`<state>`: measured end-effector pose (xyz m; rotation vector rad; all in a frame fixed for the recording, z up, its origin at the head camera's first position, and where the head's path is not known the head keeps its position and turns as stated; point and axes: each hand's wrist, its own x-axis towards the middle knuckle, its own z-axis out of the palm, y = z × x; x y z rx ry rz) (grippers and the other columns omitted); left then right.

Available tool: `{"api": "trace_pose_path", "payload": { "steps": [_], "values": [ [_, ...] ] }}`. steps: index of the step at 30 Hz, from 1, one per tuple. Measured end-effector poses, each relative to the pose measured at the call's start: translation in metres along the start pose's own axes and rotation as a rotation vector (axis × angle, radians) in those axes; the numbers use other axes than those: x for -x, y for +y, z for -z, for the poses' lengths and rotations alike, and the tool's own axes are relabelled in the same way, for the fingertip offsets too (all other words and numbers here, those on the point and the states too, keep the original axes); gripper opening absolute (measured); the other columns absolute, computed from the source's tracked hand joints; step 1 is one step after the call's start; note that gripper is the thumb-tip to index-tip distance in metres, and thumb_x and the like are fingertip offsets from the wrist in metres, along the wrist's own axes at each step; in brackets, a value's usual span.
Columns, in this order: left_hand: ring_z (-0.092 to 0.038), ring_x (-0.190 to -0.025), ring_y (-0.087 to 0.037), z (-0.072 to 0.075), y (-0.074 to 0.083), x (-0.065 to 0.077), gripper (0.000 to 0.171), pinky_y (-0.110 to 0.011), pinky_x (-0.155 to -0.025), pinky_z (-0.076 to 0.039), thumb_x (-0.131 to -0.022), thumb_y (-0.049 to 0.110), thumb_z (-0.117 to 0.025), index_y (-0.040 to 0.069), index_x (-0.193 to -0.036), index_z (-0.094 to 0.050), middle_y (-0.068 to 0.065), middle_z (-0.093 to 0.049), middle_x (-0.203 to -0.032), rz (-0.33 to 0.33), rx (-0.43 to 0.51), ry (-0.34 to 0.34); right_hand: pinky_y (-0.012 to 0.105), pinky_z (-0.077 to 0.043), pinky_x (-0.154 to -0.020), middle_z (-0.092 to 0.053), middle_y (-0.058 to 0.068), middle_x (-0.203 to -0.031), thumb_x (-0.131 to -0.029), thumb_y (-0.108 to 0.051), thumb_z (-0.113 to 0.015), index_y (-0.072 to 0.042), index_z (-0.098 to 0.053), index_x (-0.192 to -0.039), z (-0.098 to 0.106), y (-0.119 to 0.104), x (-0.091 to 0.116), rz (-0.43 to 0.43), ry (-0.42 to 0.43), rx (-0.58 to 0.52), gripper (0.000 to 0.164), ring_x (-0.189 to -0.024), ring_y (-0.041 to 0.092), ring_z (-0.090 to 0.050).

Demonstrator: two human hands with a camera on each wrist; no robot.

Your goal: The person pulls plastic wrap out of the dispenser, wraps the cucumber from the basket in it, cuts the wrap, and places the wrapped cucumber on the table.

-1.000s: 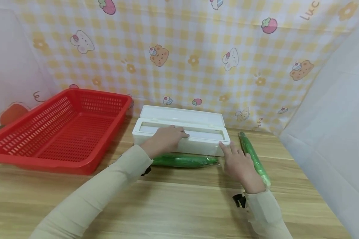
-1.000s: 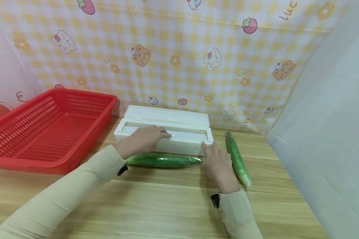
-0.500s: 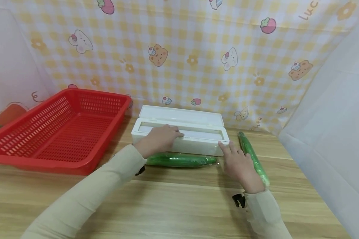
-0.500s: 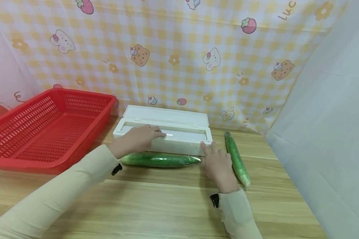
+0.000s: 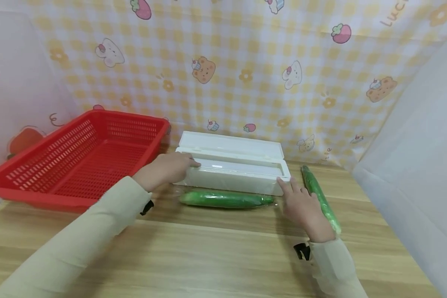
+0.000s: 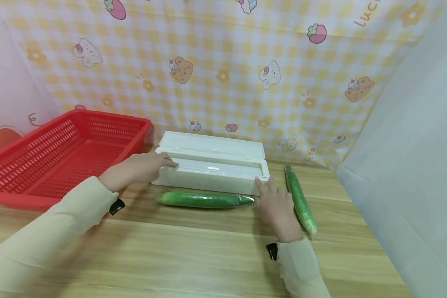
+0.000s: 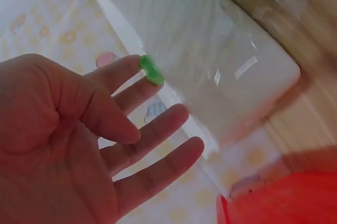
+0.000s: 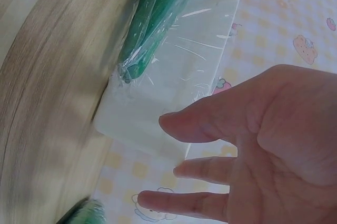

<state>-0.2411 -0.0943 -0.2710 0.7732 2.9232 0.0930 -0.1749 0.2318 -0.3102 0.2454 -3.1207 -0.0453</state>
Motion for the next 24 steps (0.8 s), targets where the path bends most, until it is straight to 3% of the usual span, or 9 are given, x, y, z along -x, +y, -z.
{"api": "trace_pose_path", "payload": {
  "steps": [3,5,8,10,12,17,24],
  "values": [
    [-0.054,-0.109,-0.026,0.003,-0.01,0.006,0.05,-0.024,-0.056,-0.044,-0.085,-0.002,-0.045,0.016,-0.13,-0.056,-0.014,-0.05,-0.135,0.025,0.036,-0.018,0.065,-0.038,-0.086,-0.027,0.03,-0.145,-0.09,-0.007,-0.043,-0.011,-0.025,-0.147,-0.001,0.0,0.001,0.007,0.01,0.007,0.06,-0.111,0.05,-0.047],
    [-0.053,-0.112,-0.028,0.006,-0.016,0.01,0.047,-0.032,-0.066,-0.049,-0.087,0.0,-0.046,0.015,-0.13,-0.056,-0.016,-0.051,-0.134,0.04,0.047,-0.021,0.065,-0.039,-0.085,-0.028,0.03,-0.145,-0.089,-0.007,-0.044,-0.011,-0.026,-0.147,-0.002,0.001,0.001,0.014,0.02,0.013,0.06,-0.11,0.049,-0.048],
    [-0.05,-0.117,-0.031,0.007,-0.025,0.015,0.044,-0.045,-0.081,-0.049,-0.088,0.007,-0.051,0.016,-0.131,-0.055,-0.016,-0.052,-0.133,0.067,0.051,-0.027,0.065,-0.039,-0.084,-0.029,0.03,-0.144,-0.089,-0.006,-0.043,-0.011,-0.026,-0.146,-0.002,0.001,0.001,0.017,0.027,0.015,0.06,-0.11,0.049,-0.048],
    [-0.052,-0.114,-0.032,0.008,-0.03,0.018,0.044,-0.047,-0.081,-0.047,-0.088,0.009,-0.051,0.017,-0.131,-0.054,-0.016,-0.053,-0.132,0.079,0.055,-0.038,0.065,-0.039,-0.084,-0.029,0.031,-0.144,-0.089,-0.006,-0.044,-0.011,-0.026,-0.146,-0.003,0.001,0.001,0.017,0.026,0.011,0.06,-0.11,0.05,-0.048],
    [-0.054,-0.108,-0.03,0.008,-0.032,0.018,0.045,-0.042,-0.076,-0.048,-0.087,0.01,-0.053,0.018,-0.132,-0.054,-0.015,-0.054,-0.131,0.085,0.068,-0.043,0.065,-0.039,-0.085,-0.028,0.03,-0.144,-0.089,-0.006,-0.043,-0.011,-0.026,-0.146,-0.003,0.002,0.001,0.014,0.025,0.006,0.06,-0.111,0.05,-0.048],
    [-0.055,-0.104,-0.027,0.007,-0.032,0.018,0.045,-0.04,-0.077,-0.047,-0.087,0.012,-0.056,0.019,-0.131,-0.055,-0.013,-0.055,-0.13,0.091,0.086,-0.052,0.064,-0.04,-0.083,-0.028,0.031,-0.145,-0.089,-0.007,-0.044,-0.011,-0.026,-0.146,-0.004,0.004,0.001,0.022,0.019,-0.002,0.06,-0.11,0.05,-0.048],
    [-0.052,-0.09,-0.024,0.011,-0.027,0.015,0.045,-0.029,-0.064,-0.042,-0.087,0.004,-0.046,0.015,-0.13,-0.056,-0.016,-0.057,-0.126,0.108,0.044,-0.076,0.064,-0.04,-0.082,-0.027,0.031,-0.145,-0.088,-0.006,-0.045,-0.011,-0.026,-0.146,-0.004,0.006,0.0,0.032,0.027,-0.017,0.061,-0.11,0.05,-0.048]
  ]
}}
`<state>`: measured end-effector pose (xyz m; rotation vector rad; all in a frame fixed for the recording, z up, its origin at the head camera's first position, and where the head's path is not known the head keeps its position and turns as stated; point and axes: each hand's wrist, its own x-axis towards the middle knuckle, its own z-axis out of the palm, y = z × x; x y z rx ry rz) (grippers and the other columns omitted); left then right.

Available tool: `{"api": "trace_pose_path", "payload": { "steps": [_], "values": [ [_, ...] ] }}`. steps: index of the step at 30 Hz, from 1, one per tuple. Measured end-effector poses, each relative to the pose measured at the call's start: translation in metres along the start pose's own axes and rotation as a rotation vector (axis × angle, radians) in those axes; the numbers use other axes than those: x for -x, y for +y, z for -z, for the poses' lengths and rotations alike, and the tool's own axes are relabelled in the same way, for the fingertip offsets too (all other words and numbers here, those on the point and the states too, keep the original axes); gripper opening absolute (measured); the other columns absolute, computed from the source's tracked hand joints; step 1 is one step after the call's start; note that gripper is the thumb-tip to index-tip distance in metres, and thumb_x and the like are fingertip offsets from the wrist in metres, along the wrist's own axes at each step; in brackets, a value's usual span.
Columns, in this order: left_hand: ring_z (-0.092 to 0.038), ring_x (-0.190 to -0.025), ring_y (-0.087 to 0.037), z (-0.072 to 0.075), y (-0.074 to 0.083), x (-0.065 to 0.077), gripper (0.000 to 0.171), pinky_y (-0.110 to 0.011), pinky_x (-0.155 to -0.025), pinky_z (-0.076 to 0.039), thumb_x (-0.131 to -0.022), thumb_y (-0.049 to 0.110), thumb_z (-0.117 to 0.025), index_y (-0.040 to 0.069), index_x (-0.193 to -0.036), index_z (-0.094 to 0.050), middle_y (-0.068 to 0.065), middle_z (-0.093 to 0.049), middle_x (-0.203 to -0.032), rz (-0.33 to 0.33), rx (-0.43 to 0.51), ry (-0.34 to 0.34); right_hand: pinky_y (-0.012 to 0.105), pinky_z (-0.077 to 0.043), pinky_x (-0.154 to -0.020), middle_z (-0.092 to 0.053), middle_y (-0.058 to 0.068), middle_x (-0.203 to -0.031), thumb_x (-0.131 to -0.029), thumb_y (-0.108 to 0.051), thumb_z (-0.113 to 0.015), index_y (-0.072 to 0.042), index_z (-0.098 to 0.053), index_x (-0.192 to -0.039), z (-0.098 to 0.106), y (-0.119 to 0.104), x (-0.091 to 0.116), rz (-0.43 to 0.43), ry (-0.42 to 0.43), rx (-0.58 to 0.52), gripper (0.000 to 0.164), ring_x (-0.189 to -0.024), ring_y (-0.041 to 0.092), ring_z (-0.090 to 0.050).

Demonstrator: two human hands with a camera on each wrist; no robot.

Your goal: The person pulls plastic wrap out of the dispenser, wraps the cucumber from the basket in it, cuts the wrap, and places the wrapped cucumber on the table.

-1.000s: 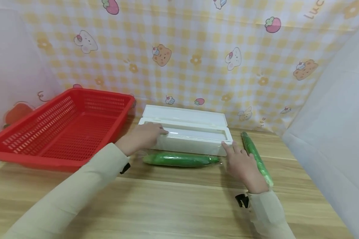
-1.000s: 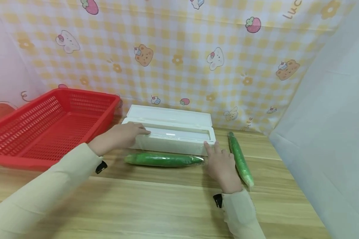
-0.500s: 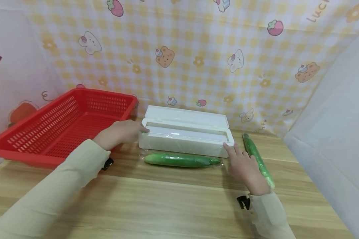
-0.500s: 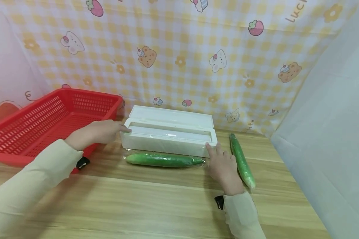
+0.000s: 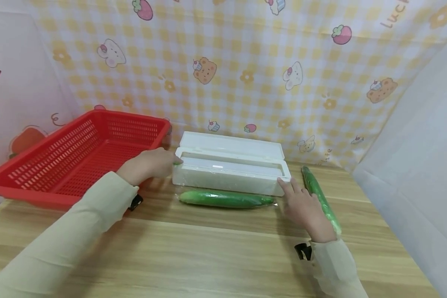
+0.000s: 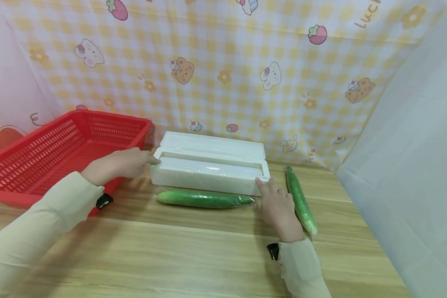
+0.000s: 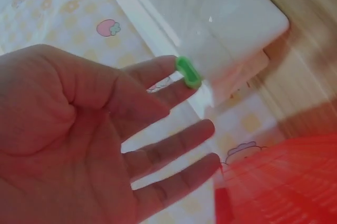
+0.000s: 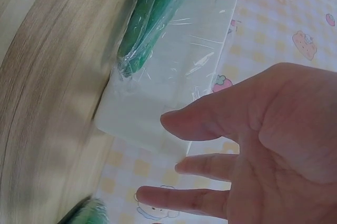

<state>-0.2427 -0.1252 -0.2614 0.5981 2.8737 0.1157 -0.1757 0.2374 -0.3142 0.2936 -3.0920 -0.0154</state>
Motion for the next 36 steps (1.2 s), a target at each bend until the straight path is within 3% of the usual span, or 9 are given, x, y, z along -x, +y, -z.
{"api": "trace_pose_path", "payload": {
  "steps": [3,7,10,13,16,18,25,31,36],
  "values": [
    [-0.052,-0.087,-0.024,0.002,0.005,0.002,0.044,-0.03,-0.064,-0.043,-0.087,0.003,-0.048,0.012,-0.13,-0.056,-0.017,-0.059,-0.122,-0.018,0.0,0.005,0.064,-0.04,-0.082,-0.029,0.031,-0.144,-0.09,-0.007,-0.043,-0.011,-0.028,-0.146,0.0,0.0,-0.001,0.004,0.008,-0.007,0.058,-0.111,0.051,-0.048],
    [-0.056,-0.103,-0.028,-0.002,0.025,0.007,0.041,-0.038,-0.078,-0.051,-0.087,0.003,-0.054,0.007,-0.127,-0.057,-0.016,-0.058,-0.122,-0.09,-0.001,0.085,0.065,-0.04,-0.083,-0.028,0.031,-0.144,-0.09,-0.006,-0.042,-0.01,-0.027,-0.146,0.0,0.0,-0.002,0.004,0.003,-0.013,0.058,-0.113,0.052,-0.047],
    [-0.055,-0.11,-0.028,-0.016,0.05,0.005,0.037,-0.041,-0.086,-0.05,-0.086,0.004,-0.058,0.009,-0.122,-0.06,-0.011,-0.059,-0.12,-0.168,-0.011,0.139,0.065,-0.04,-0.083,-0.027,0.032,-0.145,-0.089,-0.005,-0.043,-0.01,-0.027,-0.146,0.0,0.001,-0.003,0.004,-0.008,-0.014,0.06,-0.113,0.052,-0.047],
    [-0.058,-0.095,-0.02,-0.037,0.075,0.0,0.03,-0.034,-0.078,-0.051,-0.086,0.004,-0.058,0.011,-0.114,-0.065,-0.005,-0.062,-0.105,-0.258,-0.011,0.166,0.064,-0.041,-0.082,-0.027,0.032,-0.145,-0.088,-0.005,-0.044,-0.01,-0.026,-0.146,0.001,0.001,-0.003,0.004,-0.014,-0.011,0.061,-0.111,0.051,-0.048],
    [-0.055,-0.086,-0.016,-0.058,0.094,-0.006,0.026,-0.031,-0.074,-0.051,-0.087,0.005,-0.056,0.01,-0.111,-0.064,-0.003,-0.061,-0.097,-0.312,-0.083,0.212,0.063,-0.042,-0.08,-0.027,0.032,-0.145,-0.088,-0.005,-0.045,-0.011,-0.026,-0.146,0.001,0.001,-0.003,0.003,-0.017,-0.012,0.062,-0.111,0.05,-0.049],
    [-0.054,-0.086,-0.015,-0.068,0.101,-0.01,0.024,-0.031,-0.072,-0.051,-0.088,0.007,-0.057,0.01,-0.111,-0.062,-0.003,-0.059,-0.096,-0.309,-0.163,0.251,0.062,-0.043,-0.079,-0.027,0.032,-0.145,-0.087,-0.005,-0.046,-0.011,-0.026,-0.146,0.002,0.001,-0.003,0.004,-0.018,-0.014,0.063,-0.11,0.05,-0.05],
    [-0.056,-0.096,-0.019,-0.079,0.108,-0.023,0.037,-0.034,-0.071,-0.052,-0.082,0.02,-0.072,0.013,-0.115,-0.057,-0.003,-0.059,-0.105,-0.241,-0.291,0.261,0.062,-0.043,-0.079,-0.027,0.032,-0.145,-0.086,-0.004,-0.047,-0.011,-0.026,-0.146,0.003,0.0,-0.002,0.008,-0.022,-0.018,0.065,-0.11,0.049,-0.05],
    [-0.058,-0.092,-0.02,-0.083,0.105,-0.031,0.034,-0.034,-0.073,-0.053,-0.084,0.01,-0.067,0.017,-0.117,-0.058,-0.002,-0.061,-0.103,-0.27,-0.282,0.273,0.062,-0.042,-0.08,-0.026,0.031,-0.145,-0.086,-0.004,-0.046,-0.011,-0.026,-0.146,0.005,0.0,-0.003,0.005,-0.028,-0.039,0.064,-0.11,0.05,-0.049],
    [-0.058,-0.083,-0.019,-0.084,0.105,-0.026,0.027,-0.034,-0.07,-0.052,-0.084,0.006,-0.065,0.017,-0.108,-0.063,-0.002,-0.061,-0.092,-0.314,-0.264,0.297,0.065,-0.038,-0.086,-0.029,0.032,-0.143,-0.089,-0.006,-0.043,-0.011,-0.031,-0.145,0.005,0.001,-0.003,0.0,0.004,-0.061,0.057,-0.116,0.054,-0.042]
  ]
}}
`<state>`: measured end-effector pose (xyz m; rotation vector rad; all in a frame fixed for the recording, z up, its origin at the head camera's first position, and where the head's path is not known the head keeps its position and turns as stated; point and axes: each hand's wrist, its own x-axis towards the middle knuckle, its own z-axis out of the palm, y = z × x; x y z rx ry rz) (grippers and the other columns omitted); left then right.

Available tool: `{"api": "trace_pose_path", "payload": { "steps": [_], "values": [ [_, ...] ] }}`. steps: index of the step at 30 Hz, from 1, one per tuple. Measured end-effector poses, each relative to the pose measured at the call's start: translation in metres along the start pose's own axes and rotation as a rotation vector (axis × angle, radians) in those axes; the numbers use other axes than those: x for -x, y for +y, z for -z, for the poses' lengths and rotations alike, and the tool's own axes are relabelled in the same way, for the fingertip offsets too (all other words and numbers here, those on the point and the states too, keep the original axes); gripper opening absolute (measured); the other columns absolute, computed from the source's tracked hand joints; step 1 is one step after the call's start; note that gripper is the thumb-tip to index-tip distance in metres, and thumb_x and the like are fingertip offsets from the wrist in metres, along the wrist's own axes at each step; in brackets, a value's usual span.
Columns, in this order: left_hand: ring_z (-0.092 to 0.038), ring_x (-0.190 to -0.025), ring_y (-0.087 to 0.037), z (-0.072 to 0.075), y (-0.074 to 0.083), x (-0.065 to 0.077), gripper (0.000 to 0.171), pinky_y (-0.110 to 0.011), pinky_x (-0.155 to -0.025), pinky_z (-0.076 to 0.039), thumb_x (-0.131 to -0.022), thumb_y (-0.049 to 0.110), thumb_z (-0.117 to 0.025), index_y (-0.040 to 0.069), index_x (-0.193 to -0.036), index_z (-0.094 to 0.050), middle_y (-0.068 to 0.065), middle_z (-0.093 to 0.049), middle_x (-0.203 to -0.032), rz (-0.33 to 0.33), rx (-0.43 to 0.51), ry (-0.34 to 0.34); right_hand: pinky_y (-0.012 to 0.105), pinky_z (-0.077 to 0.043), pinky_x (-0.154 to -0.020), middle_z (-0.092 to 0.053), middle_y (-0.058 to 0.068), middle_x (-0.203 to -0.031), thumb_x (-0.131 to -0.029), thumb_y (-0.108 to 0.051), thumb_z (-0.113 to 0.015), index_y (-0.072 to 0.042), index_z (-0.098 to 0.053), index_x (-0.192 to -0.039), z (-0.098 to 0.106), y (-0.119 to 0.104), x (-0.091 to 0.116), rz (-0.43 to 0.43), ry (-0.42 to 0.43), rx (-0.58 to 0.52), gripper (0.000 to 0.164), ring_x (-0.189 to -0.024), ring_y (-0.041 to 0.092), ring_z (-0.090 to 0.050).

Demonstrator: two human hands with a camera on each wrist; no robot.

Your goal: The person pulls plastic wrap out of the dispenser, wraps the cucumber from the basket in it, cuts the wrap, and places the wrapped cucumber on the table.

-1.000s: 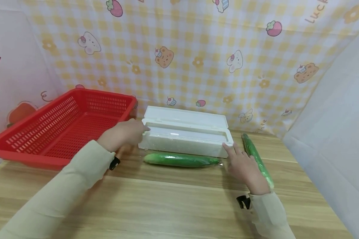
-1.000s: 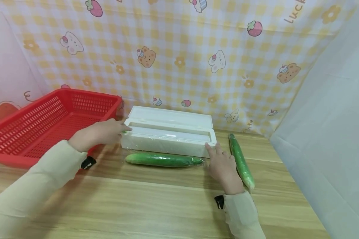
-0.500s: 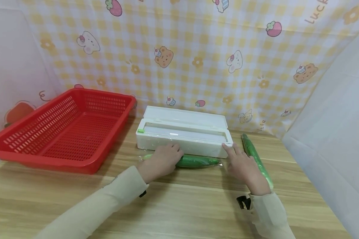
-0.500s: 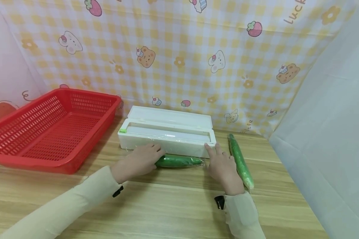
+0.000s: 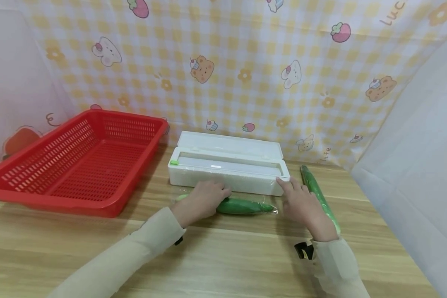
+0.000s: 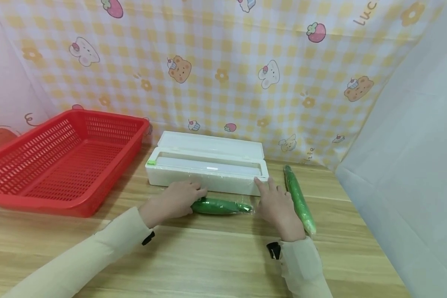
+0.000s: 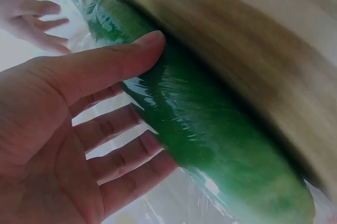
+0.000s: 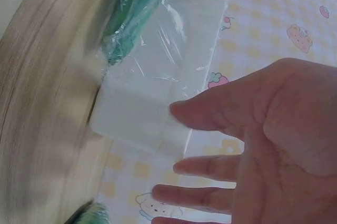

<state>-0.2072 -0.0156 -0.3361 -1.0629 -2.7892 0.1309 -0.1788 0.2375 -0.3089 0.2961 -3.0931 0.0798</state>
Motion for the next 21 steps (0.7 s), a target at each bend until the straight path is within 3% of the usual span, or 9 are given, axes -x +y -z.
{"api": "trace_pose_path", "payload": {
  "steps": [4,11,14,17,21],
  "values": [
    [-0.057,-0.08,-0.018,0.0,0.004,0.007,0.024,-0.034,-0.07,-0.051,-0.081,0.008,-0.067,0.018,-0.103,-0.063,-0.002,-0.061,-0.09,-0.012,0.016,0.001,0.064,-0.039,-0.086,-0.035,0.032,-0.14,-0.092,-0.01,-0.042,-0.011,-0.037,-0.142,-0.001,0.0,0.0,0.009,0.049,-0.006,0.05,-0.116,0.054,-0.041],
    [-0.06,-0.085,-0.019,0.005,0.011,0.016,0.028,-0.033,-0.074,-0.051,-0.075,0.012,-0.075,0.016,-0.099,-0.062,0.0,-0.063,-0.094,-0.018,0.091,-0.031,0.066,-0.033,-0.093,-0.029,0.031,-0.143,-0.094,-0.013,-0.043,-0.013,-0.034,-0.144,0.003,-0.005,0.001,-0.033,0.008,-0.048,0.051,-0.122,0.054,-0.035],
    [-0.058,-0.086,-0.019,0.006,0.014,0.021,0.028,-0.033,-0.075,-0.049,-0.074,0.014,-0.077,0.016,-0.098,-0.061,0.001,-0.062,-0.093,-0.006,0.092,-0.028,0.064,-0.036,-0.092,-0.03,0.03,-0.143,-0.093,-0.012,-0.044,-0.013,-0.036,-0.143,0.007,-0.013,0.004,-0.032,0.024,-0.015,0.051,-0.119,0.052,-0.038],
    [-0.056,-0.087,-0.02,0.007,0.016,0.026,0.027,-0.035,-0.074,-0.048,-0.074,0.015,-0.077,0.016,-0.096,-0.061,0.001,-0.059,-0.091,0.005,0.108,-0.03,0.057,-0.042,-0.086,-0.046,0.026,-0.132,-0.09,-0.013,-0.051,-0.009,-0.049,-0.134,0.013,-0.026,0.009,0.012,0.062,0.039,0.043,-0.112,0.047,-0.047],
    [-0.054,-0.084,-0.02,0.009,0.017,0.031,0.025,-0.034,-0.071,-0.047,-0.073,0.012,-0.076,0.016,-0.093,-0.06,0.001,-0.055,-0.086,-0.011,0.164,-0.046,0.044,-0.05,-0.08,-0.063,0.013,-0.108,-0.086,-0.017,-0.064,-0.007,-0.063,-0.111,0.013,-0.047,0.015,0.172,0.036,0.045,0.028,-0.097,0.032,-0.06]
  ]
}}
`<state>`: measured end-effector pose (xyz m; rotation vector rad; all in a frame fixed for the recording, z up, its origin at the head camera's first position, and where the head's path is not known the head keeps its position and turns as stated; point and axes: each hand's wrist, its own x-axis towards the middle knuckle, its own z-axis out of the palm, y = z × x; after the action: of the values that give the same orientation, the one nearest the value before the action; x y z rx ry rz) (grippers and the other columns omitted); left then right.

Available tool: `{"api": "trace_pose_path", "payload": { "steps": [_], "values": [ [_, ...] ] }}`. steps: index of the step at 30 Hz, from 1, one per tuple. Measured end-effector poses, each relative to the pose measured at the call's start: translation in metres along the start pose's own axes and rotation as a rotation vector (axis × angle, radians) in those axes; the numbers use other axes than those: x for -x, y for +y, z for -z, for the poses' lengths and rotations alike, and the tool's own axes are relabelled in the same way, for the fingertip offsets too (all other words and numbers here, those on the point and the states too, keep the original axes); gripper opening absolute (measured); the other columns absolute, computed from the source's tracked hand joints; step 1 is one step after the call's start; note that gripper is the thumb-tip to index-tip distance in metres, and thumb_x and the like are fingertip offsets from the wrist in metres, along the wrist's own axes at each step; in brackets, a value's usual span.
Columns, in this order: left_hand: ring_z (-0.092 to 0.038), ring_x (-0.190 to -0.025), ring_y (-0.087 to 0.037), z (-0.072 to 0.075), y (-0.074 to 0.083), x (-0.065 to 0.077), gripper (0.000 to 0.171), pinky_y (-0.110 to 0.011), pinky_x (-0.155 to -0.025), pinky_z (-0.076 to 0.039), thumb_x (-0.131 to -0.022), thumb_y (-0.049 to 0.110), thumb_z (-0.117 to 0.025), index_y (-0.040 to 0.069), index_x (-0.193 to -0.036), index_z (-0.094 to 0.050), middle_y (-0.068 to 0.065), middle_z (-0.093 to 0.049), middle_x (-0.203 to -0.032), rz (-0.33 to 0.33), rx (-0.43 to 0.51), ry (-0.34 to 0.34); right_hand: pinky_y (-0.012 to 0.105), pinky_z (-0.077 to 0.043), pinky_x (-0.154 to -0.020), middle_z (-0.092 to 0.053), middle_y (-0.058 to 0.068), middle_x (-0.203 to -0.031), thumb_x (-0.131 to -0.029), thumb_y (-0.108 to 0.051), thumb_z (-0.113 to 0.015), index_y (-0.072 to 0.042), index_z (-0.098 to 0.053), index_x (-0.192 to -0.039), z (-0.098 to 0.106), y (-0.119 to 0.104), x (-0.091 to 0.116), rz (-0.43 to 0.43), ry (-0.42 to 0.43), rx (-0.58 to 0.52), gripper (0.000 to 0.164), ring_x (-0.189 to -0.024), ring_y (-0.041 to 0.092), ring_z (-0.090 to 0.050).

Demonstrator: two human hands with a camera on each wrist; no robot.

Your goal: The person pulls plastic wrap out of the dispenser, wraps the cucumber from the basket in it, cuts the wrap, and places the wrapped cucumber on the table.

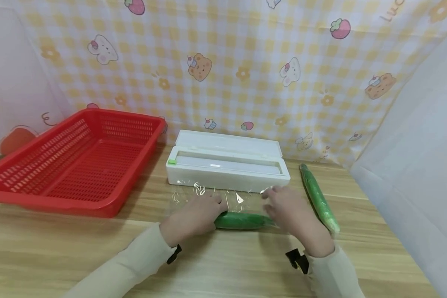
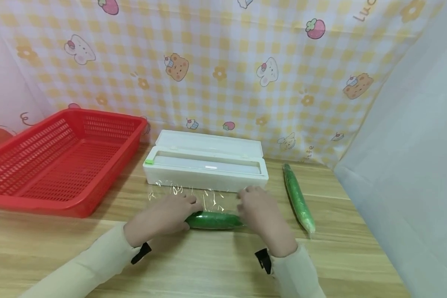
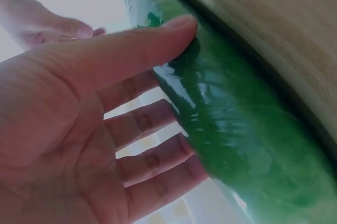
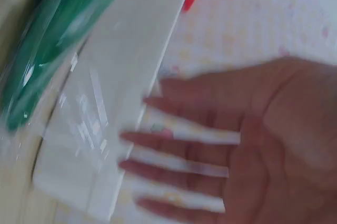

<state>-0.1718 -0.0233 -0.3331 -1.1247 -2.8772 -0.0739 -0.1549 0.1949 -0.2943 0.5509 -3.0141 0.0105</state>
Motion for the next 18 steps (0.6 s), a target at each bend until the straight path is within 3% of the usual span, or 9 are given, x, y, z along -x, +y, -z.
{"api": "trace_pose_path", "payload": {
  "steps": [4,8,18],
  "values": [
    [-0.053,-0.082,-0.018,0.004,0.001,0.006,0.029,-0.032,-0.07,-0.046,-0.073,0.018,-0.078,0.018,-0.095,-0.061,0.002,-0.057,-0.089,-0.027,0.016,-0.049,0.038,-0.05,-0.082,-0.062,0.004,-0.103,-0.082,-0.018,-0.069,-0.008,-0.063,-0.106,-0.008,-0.02,-0.001,0.139,-0.153,-0.131,0.027,-0.092,0.022,-0.06],
    [-0.052,-0.082,-0.015,0.007,0.002,0.01,0.035,-0.03,-0.071,-0.044,-0.073,0.024,-0.078,0.019,-0.104,-0.063,0.001,-0.058,-0.093,-0.033,0.034,-0.107,0.034,-0.046,-0.077,-0.055,-0.001,-0.093,-0.078,-0.018,-0.074,-0.008,-0.057,-0.099,-0.019,-0.03,-0.003,0.172,-0.256,-0.236,0.029,-0.084,0.015,-0.052],
    [-0.045,-0.071,-0.01,0.01,-0.003,0.013,0.043,-0.024,-0.062,-0.039,-0.073,0.022,-0.078,0.02,-0.114,-0.066,0.002,-0.049,-0.083,0.0,0.227,-0.186,0.031,-0.046,-0.074,-0.055,-0.004,-0.091,-0.074,-0.014,-0.077,-0.01,-0.052,-0.092,-0.026,-0.028,-0.003,0.207,-0.283,-0.328,0.032,-0.082,0.011,-0.05]
  ]
}}
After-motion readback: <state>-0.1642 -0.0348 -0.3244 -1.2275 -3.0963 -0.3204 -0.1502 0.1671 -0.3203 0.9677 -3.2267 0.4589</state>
